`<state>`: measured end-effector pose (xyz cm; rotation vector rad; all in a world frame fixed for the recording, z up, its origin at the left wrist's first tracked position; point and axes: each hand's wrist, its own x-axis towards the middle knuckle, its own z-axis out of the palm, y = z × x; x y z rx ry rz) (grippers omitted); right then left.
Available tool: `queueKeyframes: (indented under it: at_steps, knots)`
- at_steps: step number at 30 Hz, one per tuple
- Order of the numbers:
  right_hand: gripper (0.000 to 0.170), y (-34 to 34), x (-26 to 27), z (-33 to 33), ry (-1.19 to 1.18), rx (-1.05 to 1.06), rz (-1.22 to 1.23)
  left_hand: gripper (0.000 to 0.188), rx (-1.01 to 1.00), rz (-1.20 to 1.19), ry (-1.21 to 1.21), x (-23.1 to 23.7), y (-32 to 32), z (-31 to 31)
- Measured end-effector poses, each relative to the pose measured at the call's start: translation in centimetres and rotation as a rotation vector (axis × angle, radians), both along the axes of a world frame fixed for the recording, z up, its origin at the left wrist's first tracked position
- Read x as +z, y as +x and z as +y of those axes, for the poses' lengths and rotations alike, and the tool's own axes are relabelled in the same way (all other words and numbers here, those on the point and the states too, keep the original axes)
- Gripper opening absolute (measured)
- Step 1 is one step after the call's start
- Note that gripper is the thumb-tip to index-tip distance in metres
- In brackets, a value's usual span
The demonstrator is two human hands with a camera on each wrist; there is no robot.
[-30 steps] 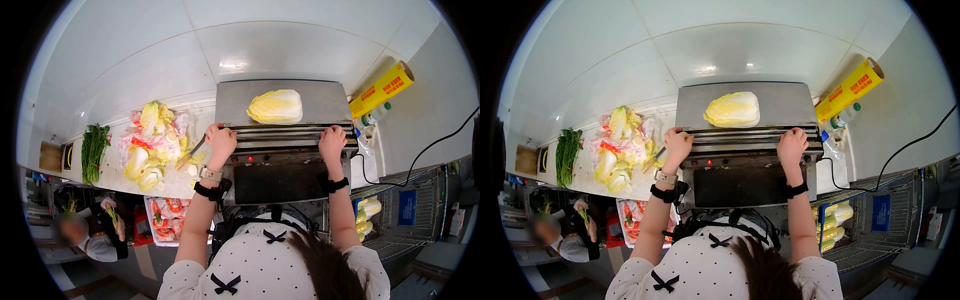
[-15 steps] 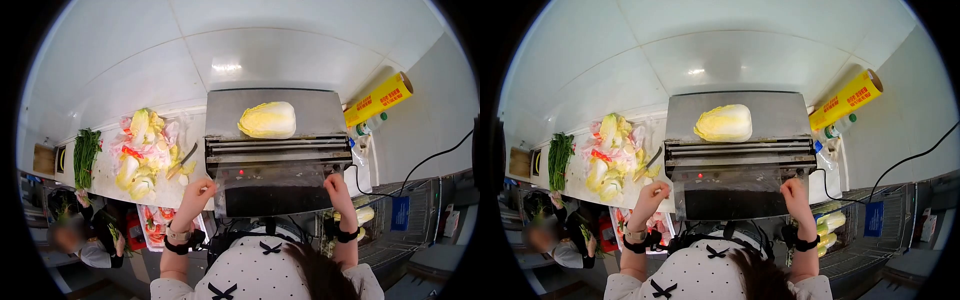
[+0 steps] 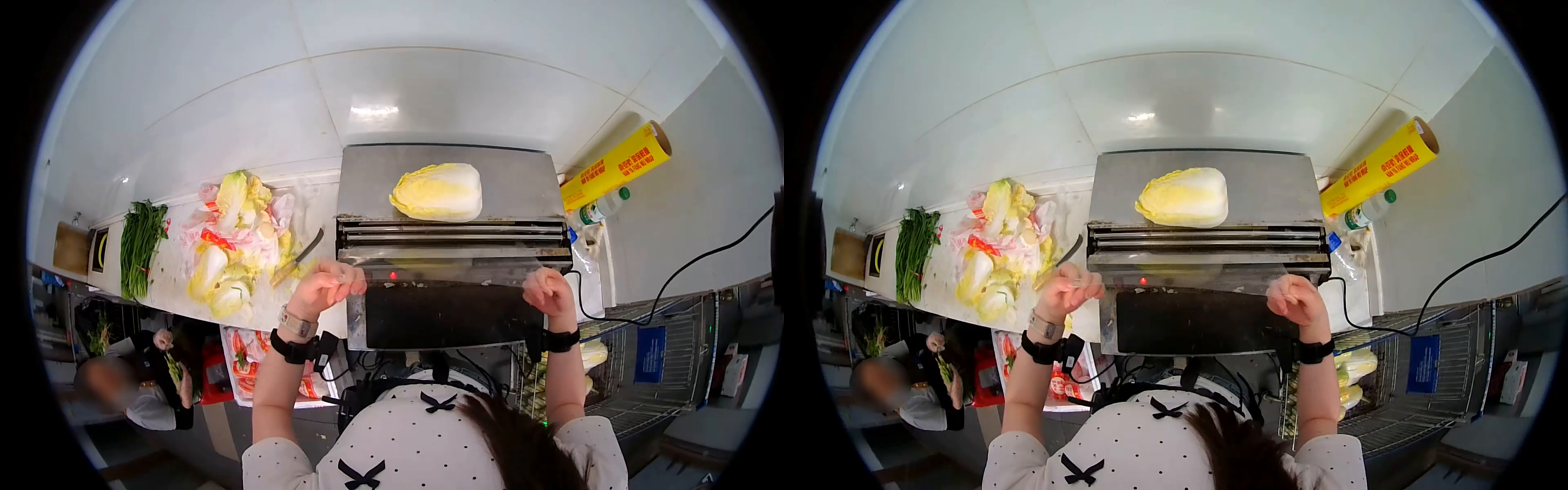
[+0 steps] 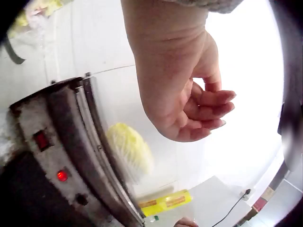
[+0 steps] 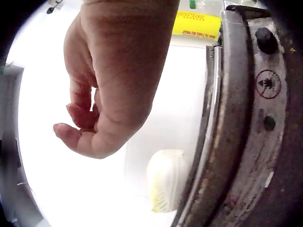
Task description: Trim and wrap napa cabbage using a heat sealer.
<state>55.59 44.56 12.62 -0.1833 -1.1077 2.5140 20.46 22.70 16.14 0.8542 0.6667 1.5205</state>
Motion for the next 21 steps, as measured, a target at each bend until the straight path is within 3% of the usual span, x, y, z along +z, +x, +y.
queueKeyframes:
  at_steps: [5, 6, 8, 9, 10, 11, 13, 14, 17, 21]
  knots:
    - [0.034, 2.0, 5.5, -3.4, 0.158, -0.068, 0.170, 0.036, -0.046, -0.031, 0.181, 5.4, 1.4, -2.9]
    - [0.033, 2.0, 6.8, -3.0, 0.193, -0.015, 0.221, 0.038, -0.165, -0.070, 0.271, 5.9, 1.0, -3.3]
    - [0.031, 1.4, 9.0, -1.0, 0.257, 0.087, 0.319, 0.037, -0.070, 0.027, 0.405, 8.1, 1.0, -1.8]
    - [0.028, 1.2, 9.3, -0.4, 0.101, -0.051, 0.248, 0.039, -0.021, 0.077, 0.474, 9.3, 0.7, -0.6]
    - [0.021, -0.2, 9.4, 1.9, -0.070, 0.091, 0.392, 0.040, 0.134, 0.211, 0.298, 10.3, 0.2, 0.8]
    - [0.023, -2.1, 10.1, 4.1, -0.167, 0.074, 0.339, 0.044, 0.290, 0.342, 0.121, 11.3, -0.6, 2.7]
    - [0.027, -7.7, 12.9, 7.0, 0.116, -0.209, 0.169, 0.045, 0.305, 0.544, 0.194, 11.6, -3.6, 9.1]
    - [0.029, -10.1, 12.9, 9.3, 0.139, -0.227, 0.167, 0.044, 0.326, 0.610, 0.173, 11.0, -5.1, 11.9]
    - [0.032, -15.5, 9.7, 14.1, 0.136, -0.318, 0.015, 0.042, 0.398, 0.871, 0.016, 8.3, -6.9, 17.3]
    - [0.033, -19.3, 3.0, 18.1, 0.151, -0.379, -0.305, 0.043, 0.219, 1.106, -0.177, 3.2, -7.1, 20.7]
